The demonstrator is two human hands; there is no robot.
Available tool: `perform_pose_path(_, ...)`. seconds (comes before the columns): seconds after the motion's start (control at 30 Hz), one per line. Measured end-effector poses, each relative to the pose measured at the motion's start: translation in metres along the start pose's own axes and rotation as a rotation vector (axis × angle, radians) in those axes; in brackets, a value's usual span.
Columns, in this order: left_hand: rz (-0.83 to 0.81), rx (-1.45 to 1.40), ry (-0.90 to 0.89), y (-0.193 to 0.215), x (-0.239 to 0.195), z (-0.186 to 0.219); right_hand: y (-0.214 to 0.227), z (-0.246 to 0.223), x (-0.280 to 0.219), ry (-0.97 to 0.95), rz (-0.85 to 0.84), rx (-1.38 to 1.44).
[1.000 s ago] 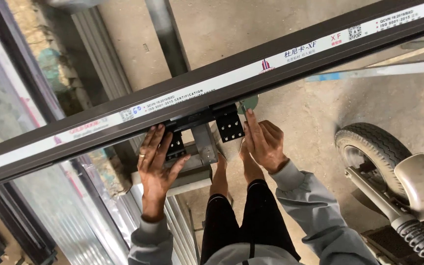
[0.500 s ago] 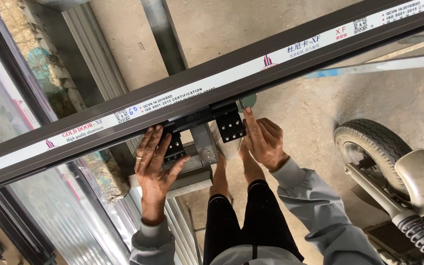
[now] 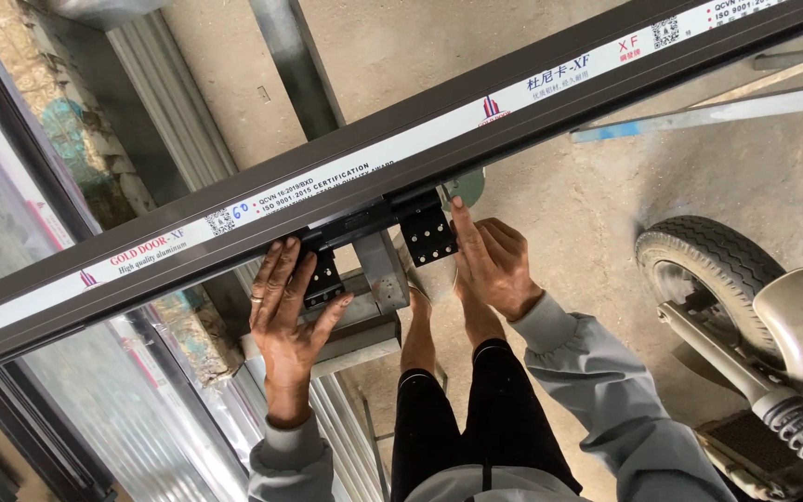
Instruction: Attaching a hinge to a metal frame and peeling off protective film
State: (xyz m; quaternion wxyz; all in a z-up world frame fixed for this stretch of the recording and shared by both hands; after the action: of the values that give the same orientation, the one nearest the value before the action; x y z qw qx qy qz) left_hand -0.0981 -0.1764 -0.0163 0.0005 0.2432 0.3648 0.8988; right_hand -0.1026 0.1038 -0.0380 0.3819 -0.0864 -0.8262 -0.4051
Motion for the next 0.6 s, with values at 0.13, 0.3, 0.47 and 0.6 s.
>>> perform_pose_path(0.13,0.004,0.002,0.008,-0.002,-0.003,-0.003,-0.002,0.002,-0.008,0.003,-0.008,0.011)
perform_pose_path(0.3,0.006,0.001,0.004,-0.001,-0.001,-0.002,-0.005,0.005,-0.018,0.0,-0.009,0.02)
perform_pose_path(0.47,-0.007,0.002,0.011,0.001,0.0,0.0,-0.007,0.009,-0.026,-0.01,-0.043,0.038)
perform_pose_path(0.6,-0.034,0.013,0.013,-0.002,-0.014,-0.006,-0.011,0.016,-0.043,-0.039,-0.067,0.066)
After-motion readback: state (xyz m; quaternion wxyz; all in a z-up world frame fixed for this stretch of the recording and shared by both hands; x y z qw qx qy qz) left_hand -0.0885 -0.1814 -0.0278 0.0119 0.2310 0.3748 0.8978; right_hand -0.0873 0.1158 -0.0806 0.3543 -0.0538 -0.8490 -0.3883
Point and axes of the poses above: each hand's wrist, its own x-axis towards the middle knuckle, its own y-axis out of the back of the hand, z = x × y, the point moved 2 cm from there along x, towards the middle knuckle, and after that the axes turned 3 degrees about z, right-handed, at the moved point
